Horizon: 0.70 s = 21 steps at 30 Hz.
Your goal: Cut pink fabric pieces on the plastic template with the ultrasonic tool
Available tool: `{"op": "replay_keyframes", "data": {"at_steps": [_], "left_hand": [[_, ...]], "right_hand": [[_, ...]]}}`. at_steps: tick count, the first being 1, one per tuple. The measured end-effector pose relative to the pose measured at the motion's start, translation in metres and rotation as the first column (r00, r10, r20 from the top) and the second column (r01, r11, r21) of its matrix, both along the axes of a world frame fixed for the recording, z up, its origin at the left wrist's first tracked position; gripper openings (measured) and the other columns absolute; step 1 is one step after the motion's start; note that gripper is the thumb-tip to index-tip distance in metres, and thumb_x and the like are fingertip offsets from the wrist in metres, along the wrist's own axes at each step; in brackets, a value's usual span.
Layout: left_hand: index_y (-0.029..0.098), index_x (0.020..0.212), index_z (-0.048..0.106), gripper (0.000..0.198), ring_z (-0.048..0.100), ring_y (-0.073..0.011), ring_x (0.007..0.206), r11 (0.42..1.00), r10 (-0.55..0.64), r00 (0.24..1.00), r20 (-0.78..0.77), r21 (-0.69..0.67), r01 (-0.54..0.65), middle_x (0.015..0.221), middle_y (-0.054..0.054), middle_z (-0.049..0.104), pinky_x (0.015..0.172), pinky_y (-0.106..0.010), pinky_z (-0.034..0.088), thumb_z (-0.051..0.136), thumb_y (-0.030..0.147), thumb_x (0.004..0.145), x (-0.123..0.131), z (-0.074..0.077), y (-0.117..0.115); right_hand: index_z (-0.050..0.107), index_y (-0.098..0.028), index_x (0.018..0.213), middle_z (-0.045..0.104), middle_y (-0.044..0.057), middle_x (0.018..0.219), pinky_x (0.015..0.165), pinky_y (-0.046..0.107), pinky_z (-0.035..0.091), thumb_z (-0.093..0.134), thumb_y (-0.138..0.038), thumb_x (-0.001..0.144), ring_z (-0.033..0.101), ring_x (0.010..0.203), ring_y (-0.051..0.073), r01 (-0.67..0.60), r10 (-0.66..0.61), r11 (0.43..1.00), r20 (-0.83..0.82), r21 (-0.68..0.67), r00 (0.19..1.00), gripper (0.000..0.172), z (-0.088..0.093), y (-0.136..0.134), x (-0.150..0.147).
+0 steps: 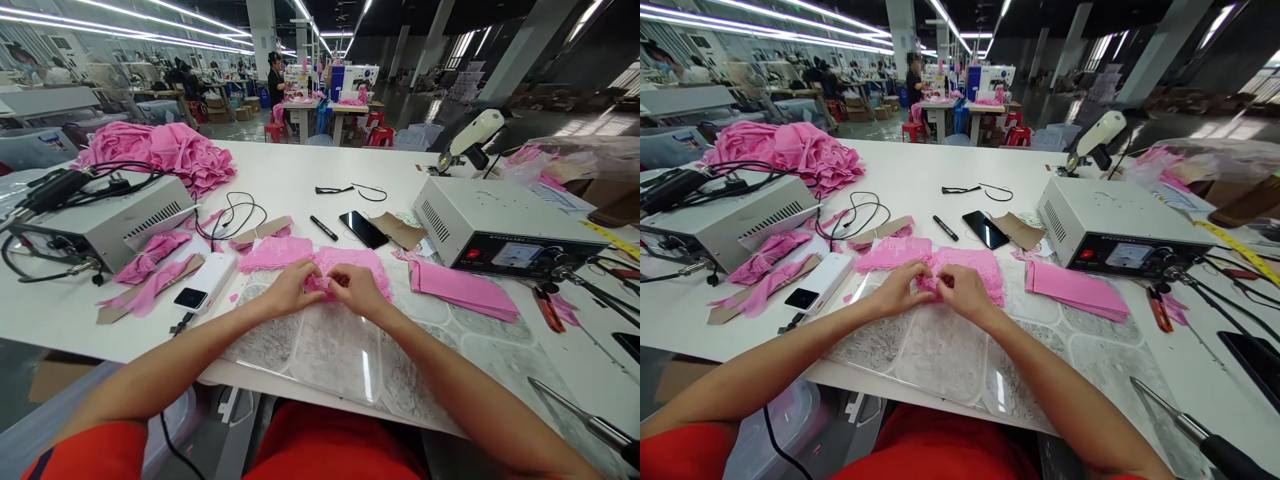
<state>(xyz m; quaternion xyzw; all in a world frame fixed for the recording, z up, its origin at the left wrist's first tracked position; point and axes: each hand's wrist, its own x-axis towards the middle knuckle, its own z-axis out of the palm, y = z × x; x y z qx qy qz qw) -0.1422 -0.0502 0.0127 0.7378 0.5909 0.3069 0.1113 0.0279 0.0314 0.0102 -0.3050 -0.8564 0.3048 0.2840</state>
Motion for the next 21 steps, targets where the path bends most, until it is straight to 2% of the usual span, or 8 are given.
{"op": "replay_keyframes", "data": {"at_steps": [3, 6, 11, 16, 19, 21], "left_hand": [[0.018, 0.082, 0.055, 0.033, 0.055, -0.0211, 0.081, 0.992, 0.122, 0.99, -0.064, 0.033, -0.12, 0.084, -0.005, 0.058, 0.075, -0.035, 0.045, 0.067, 0.048, 0.081, 0.018, -0.003, -0.002], [0.017, 0.078, 0.057, 0.04, 0.055, -0.0232, 0.084, 0.974, 0.222, 0.955, -0.194, 0.01, -0.225, 0.084, -0.006, 0.059, 0.08, -0.038, 0.043, 0.066, 0.056, 0.079, 0.046, -0.001, 0.004], [0.016, 0.074, 0.061, 0.047, 0.056, -0.0265, 0.086, 0.954, 0.276, 0.914, -0.296, -0.031, -0.298, 0.086, -0.01, 0.061, 0.082, -0.043, 0.04, 0.058, 0.062, 0.081, 0.093, 0.002, 0.034], [0.014, 0.076, 0.064, 0.035, 0.055, -0.0292, 0.09, 0.957, 0.284, 0.901, -0.328, 0.035, -0.289, 0.089, -0.013, 0.061, 0.082, -0.046, 0.038, 0.054, 0.046, 0.087, 0.119, 0.003, 0.063], [0.014, 0.079, 0.064, 0.019, 0.053, -0.0312, 0.094, 0.975, 0.221, 0.904, -0.366, 0.07, -0.21, 0.093, -0.015, 0.062, 0.081, -0.047, 0.037, 0.058, 0.031, 0.083, 0.127, 0.004, 0.067], [0.015, 0.079, 0.064, 0.011, 0.052, -0.0306, 0.094, 0.99, 0.14, 0.908, -0.396, 0.084, -0.116, 0.094, -0.015, 0.062, 0.081, -0.047, 0.037, 0.058, 0.025, 0.08, 0.132, 0.003, 0.062]], "right_hand": [[0.063, -0.019, 0.074, 0.066, -0.002, 0.064, 0.057, 0.023, 0.045, 0.055, -0.019, 0.073, 0.059, 0.056, 0.011, 0.073, -0.075, 0.997, -0.091, -0.03, 0.993, 0.008, 0.006, 0.003, 0.008], [0.06, -0.02, 0.075, 0.064, -0.003, 0.06, 0.056, 0.024, 0.047, 0.054, -0.022, 0.07, 0.059, 0.054, 0.012, 0.164, -0.17, 0.985, -0.177, -0.048, 0.969, 0.009, 0.016, 0.007, 0.018], [0.057, -0.02, 0.072, 0.064, -0.001, 0.057, 0.055, 0.026, 0.049, 0.054, -0.024, 0.065, 0.062, 0.053, 0.015, 0.282, -0.287, 0.958, -0.273, -0.061, 0.918, 0.009, 0.031, 0.013, 0.037], [0.057, -0.02, 0.071, 0.066, 0.002, 0.059, 0.054, 0.029, 0.052, 0.058, -0.029, 0.068, 0.066, 0.054, 0.019, 0.394, -0.422, 0.906, -0.388, -0.154, 0.819, 0.01, 0.047, 0.014, 0.07], [0.058, -0.02, 0.072, 0.066, 0.003, 0.058, 0.052, 0.029, 0.053, 0.06, -0.033, 0.071, 0.067, 0.053, 0.02, 0.51, -0.542, 0.837, -0.421, -0.197, 0.727, 0.014, 0.05, 0.013, 0.107], [0.059, -0.02, 0.074, 0.066, 0.002, 0.056, 0.053, 0.03, 0.052, 0.06, -0.035, 0.073, 0.067, 0.053, 0.02, 0.603, -0.628, 0.773, -0.371, -0.198, 0.684, 0.015, 0.043, 0.008, 0.14]]}}
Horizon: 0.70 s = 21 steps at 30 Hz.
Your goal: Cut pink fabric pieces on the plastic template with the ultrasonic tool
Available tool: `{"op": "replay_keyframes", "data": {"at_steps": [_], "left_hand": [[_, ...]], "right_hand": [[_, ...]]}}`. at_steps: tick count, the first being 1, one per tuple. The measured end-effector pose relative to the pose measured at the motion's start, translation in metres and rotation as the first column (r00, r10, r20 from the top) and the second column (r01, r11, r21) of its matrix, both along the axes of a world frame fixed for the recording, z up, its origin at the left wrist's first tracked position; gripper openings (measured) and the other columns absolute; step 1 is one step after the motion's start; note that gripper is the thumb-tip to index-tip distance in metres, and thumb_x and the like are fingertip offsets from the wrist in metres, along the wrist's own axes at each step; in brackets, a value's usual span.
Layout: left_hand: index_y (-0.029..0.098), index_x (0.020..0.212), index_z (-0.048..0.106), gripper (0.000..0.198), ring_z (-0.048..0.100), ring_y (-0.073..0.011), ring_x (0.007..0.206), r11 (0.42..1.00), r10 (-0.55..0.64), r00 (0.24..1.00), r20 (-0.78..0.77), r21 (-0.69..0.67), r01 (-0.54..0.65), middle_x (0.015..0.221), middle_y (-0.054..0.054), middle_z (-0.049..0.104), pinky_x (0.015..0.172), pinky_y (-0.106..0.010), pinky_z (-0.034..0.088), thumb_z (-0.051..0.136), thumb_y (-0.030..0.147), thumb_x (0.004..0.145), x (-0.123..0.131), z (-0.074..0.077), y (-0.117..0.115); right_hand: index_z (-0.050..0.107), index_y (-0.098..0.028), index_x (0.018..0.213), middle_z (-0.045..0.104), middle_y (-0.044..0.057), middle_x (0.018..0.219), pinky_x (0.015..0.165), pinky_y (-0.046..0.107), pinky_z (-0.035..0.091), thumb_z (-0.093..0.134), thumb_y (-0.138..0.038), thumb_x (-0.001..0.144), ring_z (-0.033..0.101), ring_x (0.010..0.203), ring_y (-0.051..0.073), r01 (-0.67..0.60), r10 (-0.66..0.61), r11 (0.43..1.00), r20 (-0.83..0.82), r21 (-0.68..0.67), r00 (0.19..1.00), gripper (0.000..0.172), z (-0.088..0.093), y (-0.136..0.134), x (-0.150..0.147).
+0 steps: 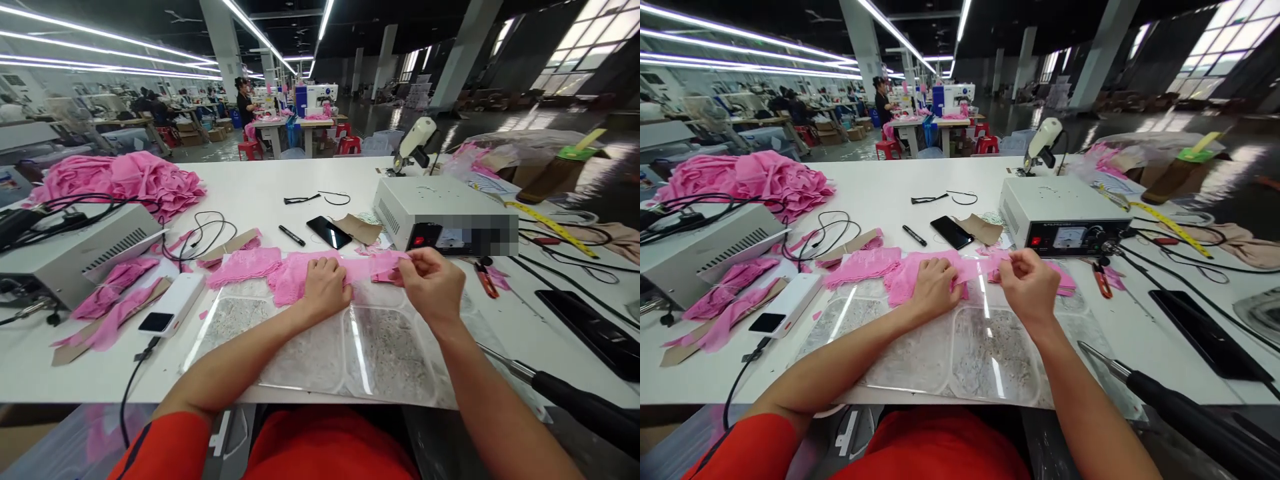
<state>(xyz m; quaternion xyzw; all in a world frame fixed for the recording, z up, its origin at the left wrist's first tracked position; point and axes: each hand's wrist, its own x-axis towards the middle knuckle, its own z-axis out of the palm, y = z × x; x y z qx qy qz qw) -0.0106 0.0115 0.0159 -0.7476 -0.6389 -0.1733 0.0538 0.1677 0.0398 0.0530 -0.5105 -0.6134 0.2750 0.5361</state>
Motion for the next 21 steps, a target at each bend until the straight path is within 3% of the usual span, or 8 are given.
{"op": "replay_keyframes", "data": {"at_steps": [4, 7, 10, 12, 16, 19, 21], "left_hand": [[0.016, 0.077, 0.063, 0.007, 0.052, -0.0264, 0.091, 0.965, -0.262, 0.963, -0.053, -0.022, 0.262, 0.092, -0.012, 0.062, 0.088, -0.046, 0.036, 0.057, 0.02, 0.077, 0.015, -0.009, -0.027], [0.016, 0.076, 0.061, 0.005, 0.053, -0.0228, 0.085, 0.88, -0.474, 0.878, -0.073, -0.071, 0.469, 0.087, -0.009, 0.063, 0.09, -0.043, 0.037, 0.058, 0.021, 0.075, 0.026, -0.017, -0.049], [0.016, 0.078, 0.06, 0.009, 0.053, -0.02, 0.081, 0.788, -0.611, 0.791, -0.042, -0.128, 0.602, 0.087, -0.007, 0.062, 0.087, -0.04, 0.038, 0.06, 0.021, 0.071, 0.024, -0.019, -0.061], [0.017, 0.081, 0.06, 0.009, 0.053, -0.0191, 0.082, 0.82, -0.564, 0.825, -0.024, -0.127, 0.557, 0.089, -0.006, 0.063, 0.084, -0.038, 0.039, 0.058, 0.019, 0.072, 0.011, -0.017, -0.062], [0.017, 0.088, 0.062, 0.011, 0.054, -0.0216, 0.087, 0.949, -0.309, 0.948, -0.07, -0.08, 0.303, 0.094, -0.008, 0.063, 0.08, -0.038, 0.04, 0.052, 0.018, 0.083, -0.042, -0.009, -0.063], [0.016, 0.096, 0.063, 0.015, 0.054, -0.0248, 0.09, 0.984, -0.173, 0.98, -0.094, -0.069, 0.167, 0.098, -0.011, 0.062, 0.08, -0.04, 0.04, 0.053, 0.021, 0.087, -0.082, -0.006, -0.073], [0.016, 0.102, 0.064, 0.018, 0.055, -0.0252, 0.09, 0.991, -0.118, 0.989, -0.093, -0.073, 0.111, 0.099, -0.011, 0.061, 0.079, -0.04, 0.042, 0.056, 0.024, 0.088, -0.099, -0.009, -0.079]], "right_hand": [[0.056, -0.022, 0.067, 0.064, 0.001, 0.056, 0.056, 0.029, 0.046, 0.053, -0.036, 0.077, 0.063, 0.051, 0.018, 0.164, -0.131, 0.984, 0.328, -0.076, 0.935, 0.018, -0.029, -0.019, 0.064], [0.051, -0.023, 0.062, 0.06, 0.0, 0.054, 0.054, 0.029, 0.036, 0.051, -0.03, 0.076, 0.057, 0.051, 0.018, 0.196, -0.076, 0.975, 0.678, -0.102, 0.732, 0.016, -0.047, -0.038, 0.096], [0.051, -0.024, 0.068, 0.061, 0.002, 0.057, 0.052, 0.029, 0.029, 0.049, -0.028, 0.079, 0.055, 0.051, 0.019, 0.196, 0.044, 0.965, 0.843, -0.175, 0.537, 0.013, -0.054, -0.051, 0.111], [0.055, -0.024, 0.077, 0.065, 0.003, 0.065, 0.051, 0.029, 0.029, 0.05, -0.029, 0.081, 0.057, 0.053, 0.019, 0.188, 0.043, 0.969, 0.858, -0.161, 0.512, 0.009, -0.053, -0.054, 0.115], [0.059, -0.024, 0.086, 0.067, 0.004, 0.077, 0.054, 0.03, 0.037, 0.052, -0.032, 0.08, 0.061, 0.061, 0.02, 0.012, 0.03, 0.999, 0.782, -0.048, 0.623, 0.012, -0.051, -0.044, 0.104], [0.061, -0.023, 0.084, 0.067, 0.004, 0.079, 0.058, 0.03, 0.042, 0.048, -0.027, 0.083, 0.06, 0.064, 0.017, -0.252, 0.214, 0.966, 0.707, -0.053, 0.674, 0.013, -0.051, -0.033, 0.071], [0.063, -0.023, 0.087, 0.067, 0.004, 0.084, 0.06, 0.029, 0.044, 0.047, -0.023, 0.084, 0.06, 0.065, 0.016, -0.409, 0.358, 0.908, 0.68, -0.093, 0.639, 0.016, -0.051, -0.026, 0.04]]}}
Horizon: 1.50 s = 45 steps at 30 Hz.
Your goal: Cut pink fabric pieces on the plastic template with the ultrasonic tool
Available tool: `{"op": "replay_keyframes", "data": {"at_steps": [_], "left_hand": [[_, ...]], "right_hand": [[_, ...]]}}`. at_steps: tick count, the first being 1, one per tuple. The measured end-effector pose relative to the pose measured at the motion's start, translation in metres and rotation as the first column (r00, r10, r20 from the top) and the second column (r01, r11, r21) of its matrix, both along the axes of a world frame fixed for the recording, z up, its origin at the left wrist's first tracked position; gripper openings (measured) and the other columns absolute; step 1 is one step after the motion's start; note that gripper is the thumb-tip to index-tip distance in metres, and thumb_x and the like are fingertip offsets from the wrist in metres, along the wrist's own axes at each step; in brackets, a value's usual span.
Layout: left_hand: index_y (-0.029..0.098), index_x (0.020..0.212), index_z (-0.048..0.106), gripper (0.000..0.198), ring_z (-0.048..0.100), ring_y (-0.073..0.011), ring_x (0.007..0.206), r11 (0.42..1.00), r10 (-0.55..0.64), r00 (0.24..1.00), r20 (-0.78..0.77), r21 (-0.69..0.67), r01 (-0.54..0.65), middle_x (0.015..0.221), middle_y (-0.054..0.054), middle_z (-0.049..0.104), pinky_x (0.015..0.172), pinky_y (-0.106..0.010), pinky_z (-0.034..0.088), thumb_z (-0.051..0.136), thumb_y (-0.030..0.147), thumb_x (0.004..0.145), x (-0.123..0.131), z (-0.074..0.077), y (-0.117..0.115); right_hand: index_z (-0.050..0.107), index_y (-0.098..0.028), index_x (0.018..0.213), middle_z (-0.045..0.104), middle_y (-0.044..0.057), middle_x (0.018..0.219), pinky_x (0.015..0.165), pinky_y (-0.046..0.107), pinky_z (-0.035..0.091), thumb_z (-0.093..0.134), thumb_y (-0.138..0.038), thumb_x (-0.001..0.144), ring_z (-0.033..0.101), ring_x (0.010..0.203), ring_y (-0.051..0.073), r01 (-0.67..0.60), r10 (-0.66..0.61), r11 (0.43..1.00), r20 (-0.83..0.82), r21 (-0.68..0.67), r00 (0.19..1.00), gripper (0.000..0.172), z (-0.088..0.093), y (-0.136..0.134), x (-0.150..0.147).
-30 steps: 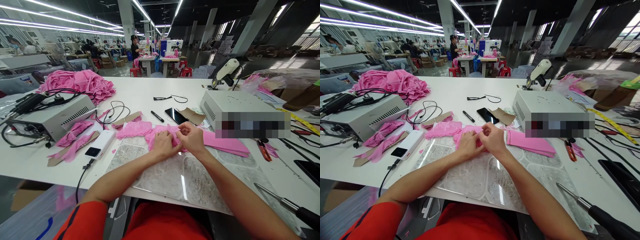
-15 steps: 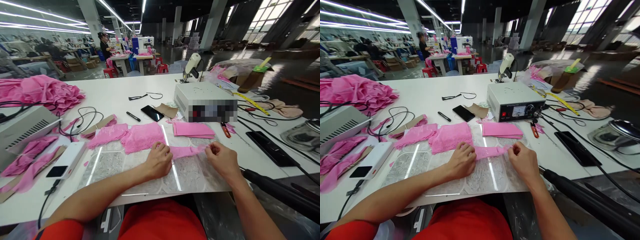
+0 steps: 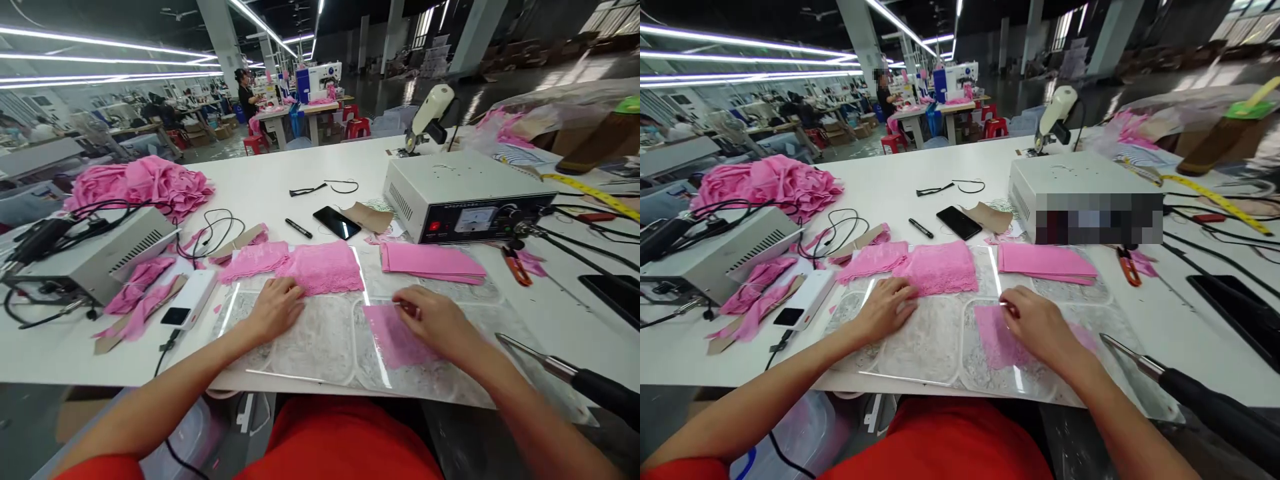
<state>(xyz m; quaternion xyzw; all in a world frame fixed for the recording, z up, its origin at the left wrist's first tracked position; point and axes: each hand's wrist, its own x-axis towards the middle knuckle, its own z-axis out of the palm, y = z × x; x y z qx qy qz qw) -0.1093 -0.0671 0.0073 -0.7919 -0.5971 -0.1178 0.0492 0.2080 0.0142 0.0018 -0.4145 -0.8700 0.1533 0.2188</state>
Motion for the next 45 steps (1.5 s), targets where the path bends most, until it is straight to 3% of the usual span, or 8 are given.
{"op": "replay_keyframes", "data": {"at_steps": [3, 9, 22, 30, 34, 38, 42, 45], "left_hand": [[0.019, 0.105, 0.065, 0.02, 0.057, -0.0232, 0.09, 0.999, 0.036, 0.999, 0.029, -0.023, -0.035, 0.098, -0.009, 0.061, 0.079, -0.037, 0.044, 0.058, 0.028, 0.089, -0.01, -0.008, -0.001], [0.017, 0.089, 0.066, 0.017, 0.058, -0.0192, 0.086, 0.997, 0.057, 0.986, 0.155, -0.056, -0.049, 0.088, -0.006, 0.063, 0.08, -0.033, 0.045, 0.051, 0.024, 0.094, -0.014, -0.016, 0.01], [0.017, 0.08, 0.064, 0.018, 0.058, -0.0186, 0.086, 0.994, 0.011, 0.927, 0.375, -0.103, 0.03, 0.091, -0.007, 0.061, 0.08, -0.032, 0.048, 0.05, 0.02, 0.091, -0.026, 0.011, 0.016], [0.017, 0.079, 0.064, 0.011, 0.058, -0.0171, 0.089, 0.968, -0.057, 0.937, 0.344, -0.213, 0.137, 0.094, -0.005, 0.062, 0.083, -0.029, 0.045, 0.055, 0.013, 0.085, -0.02, 0.019, -0.015], [0.016, 0.079, 0.061, 0.013, 0.057, -0.0165, 0.082, 0.97, -0.01, 0.929, 0.371, -0.221, 0.098, 0.087, -0.005, 0.06, 0.076, -0.028, 0.046, 0.052, 0.017, 0.089, -0.017, 0.013, -0.009], [0.016, 0.08, 0.058, 0.014, 0.056, -0.0167, 0.081, 0.969, -0.025, 0.919, 0.393, -0.217, 0.119, 0.086, -0.005, 0.059, 0.075, -0.028, 0.044, 0.049, 0.019, 0.09, -0.014, 0.017, -0.003], [0.017, 0.077, 0.056, 0.012, 0.054, -0.0146, 0.075, 0.932, -0.105, 0.913, 0.394, -0.282, 0.229, 0.08, -0.002, 0.059, 0.07, -0.025, 0.042, 0.051, 0.015, 0.088, -0.017, 0.024, -0.015], [0.017, 0.075, 0.057, 0.016, 0.054, -0.0141, 0.073, 0.887, -0.162, 0.916, 0.368, -0.351, 0.298, 0.077, -0.001, 0.059, 0.07, -0.024, 0.041, 0.05, 0.013, 0.089, -0.021, 0.024, -0.03]], "right_hand": [[0.064, -0.021, 0.096, 0.067, 0.005, 0.094, 0.065, 0.028, 0.045, 0.05, -0.017, 0.083, 0.059, 0.067, 0.014, -0.143, 0.144, 0.989, 0.039, -0.047, 0.989, 0.019, -0.001, 0.011, -0.045], [0.066, -0.019, 0.093, 0.065, 0.005, 0.096, 0.067, 0.026, 0.043, 0.053, -0.017, 0.085, 0.06, 0.078, 0.015, -0.174, 0.18, 0.983, 0.088, -0.066, 0.98, 0.015, -0.007, 0.033, -0.088], [0.065, -0.02, 0.08, 0.063, 0.004, 0.082, 0.06, 0.027, 0.043, 0.05, -0.021, 0.084, 0.055, 0.064, 0.013, -0.217, 0.214, 0.975, -0.061, -0.05, 0.975, 0.016, 0.008, 0.042, -0.084], [0.06, -0.022, 0.077, 0.061, 0.003, 0.079, 0.06, 0.028, 0.043, 0.046, -0.023, 0.088, 0.056, 0.065, 0.014, -0.371, 0.374, 0.926, 0.042, -0.069, 0.927, 0.018, 0.009, 0.01, -0.074], [0.061, -0.021, 0.092, 0.066, 0.005, 0.092, 0.066, 0.03, 0.048, 0.053, -0.028, 0.086, 0.062, 0.077, 0.017, -0.339, 0.342, 0.939, 0.045, -0.063, 0.939, 0.012, 0.001, 0.002, -0.087], [0.061, -0.018, 0.095, 0.066, 0.009, 0.095, 0.072, 0.034, 0.048, 0.064, -0.034, 0.08, 0.063, 0.087, 0.023, -0.334, 0.331, 0.943, 0.156, -0.004, 0.931, 0.022, -0.001, -0.01, -0.111], [0.062, -0.018, 0.088, 0.065, 0.007, 0.087, 0.067, 0.031, 0.044, 0.057, -0.021, 0.082, 0.061, 0.081, 0.021, -0.399, 0.384, 0.917, 0.268, 0.0, 0.884, 0.008, -0.002, -0.02, -0.118], [0.061, -0.018, 0.087, 0.064, 0.007, 0.086, 0.067, 0.029, 0.043, 0.051, -0.013, 0.084, 0.06, 0.078, 0.019, -0.427, 0.413, 0.904, 0.27, -0.007, 0.87, 0.011, -0.005, -0.024, -0.103]]}}
